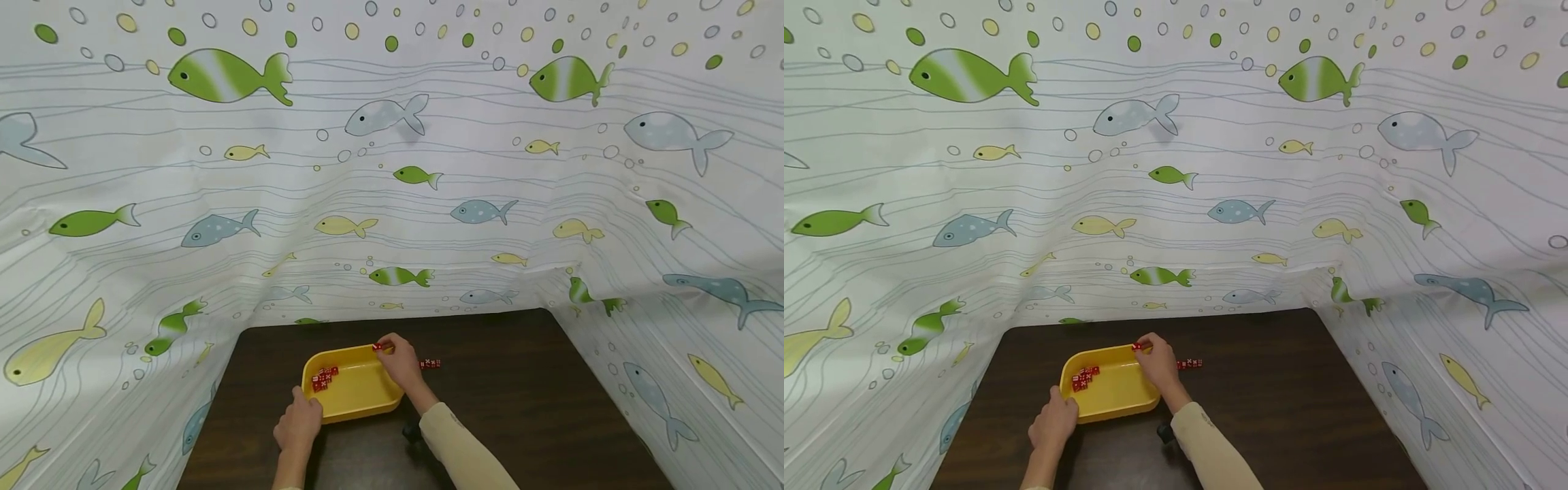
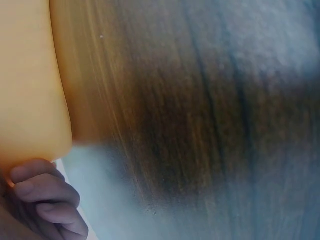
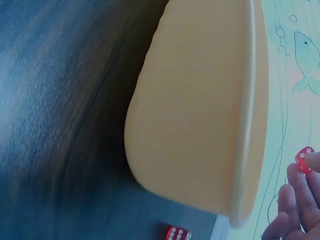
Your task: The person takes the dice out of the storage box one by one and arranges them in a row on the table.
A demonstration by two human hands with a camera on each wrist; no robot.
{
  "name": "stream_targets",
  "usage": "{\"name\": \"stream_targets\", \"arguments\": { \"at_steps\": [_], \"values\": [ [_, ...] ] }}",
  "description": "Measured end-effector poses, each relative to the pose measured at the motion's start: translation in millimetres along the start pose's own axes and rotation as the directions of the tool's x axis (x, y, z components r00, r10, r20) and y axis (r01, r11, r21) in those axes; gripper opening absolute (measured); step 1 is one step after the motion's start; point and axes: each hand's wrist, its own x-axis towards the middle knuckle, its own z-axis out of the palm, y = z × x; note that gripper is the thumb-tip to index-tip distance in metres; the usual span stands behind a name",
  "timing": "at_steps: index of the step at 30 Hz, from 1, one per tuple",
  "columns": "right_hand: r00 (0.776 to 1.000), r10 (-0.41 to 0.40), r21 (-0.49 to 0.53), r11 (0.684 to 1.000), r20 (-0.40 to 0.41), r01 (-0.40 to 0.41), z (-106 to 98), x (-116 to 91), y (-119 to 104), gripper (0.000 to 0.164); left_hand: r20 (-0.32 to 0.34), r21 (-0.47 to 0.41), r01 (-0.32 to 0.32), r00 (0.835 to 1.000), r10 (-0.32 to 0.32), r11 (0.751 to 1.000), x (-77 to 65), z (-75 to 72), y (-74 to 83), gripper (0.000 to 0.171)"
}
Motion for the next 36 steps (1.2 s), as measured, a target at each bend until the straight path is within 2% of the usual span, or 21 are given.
{"name": "stream_targets", "arguments": {
  "at_steps": [5, 13, 24, 31, 36],
  "values": [
    [0.999, 0.036, 0.040, 0.999, -0.014, -0.036, -14.1, 2.8, 5.6, 0.015, -0.001, 0.000, -0.008, 1.000, 0.008, 1.000, -0.6, -0.7, 0.4, 0.052],
    [0.995, 0.077, 0.078, 0.994, -0.069, -0.072, -44.2, 14.0, 26.7, 0.019, -0.004, -0.032, -0.050, 0.999, 0.050, 0.998, -2.9, -3.7, 2.2, 0.049],
    [0.975, 0.144, 0.106, 0.986, -0.172, -0.127, -76.6, 15.3, 58.9, 0.020, 0.028, -0.041, -0.044, 0.999, 0.045, 0.998, -5.2, -5.7, 2.1, 0.053],
    [0.967, 0.205, 0.108, 0.976, -0.153, -0.190, -96.4, 9.4, 85.5, 0.023, 0.025, -0.034, -0.036, 0.999, 0.037, 0.999, -4.4, -5.5, 3.1, 0.052],
    [0.957, 0.234, 0.067, 0.972, -0.173, -0.226, -101.8, 8.0, 100.8, 0.023, 0.024, -0.030, -0.026, 0.999, 0.027, 0.999, -4.4, -5.4, 2.9, 0.049]
  ]
}}
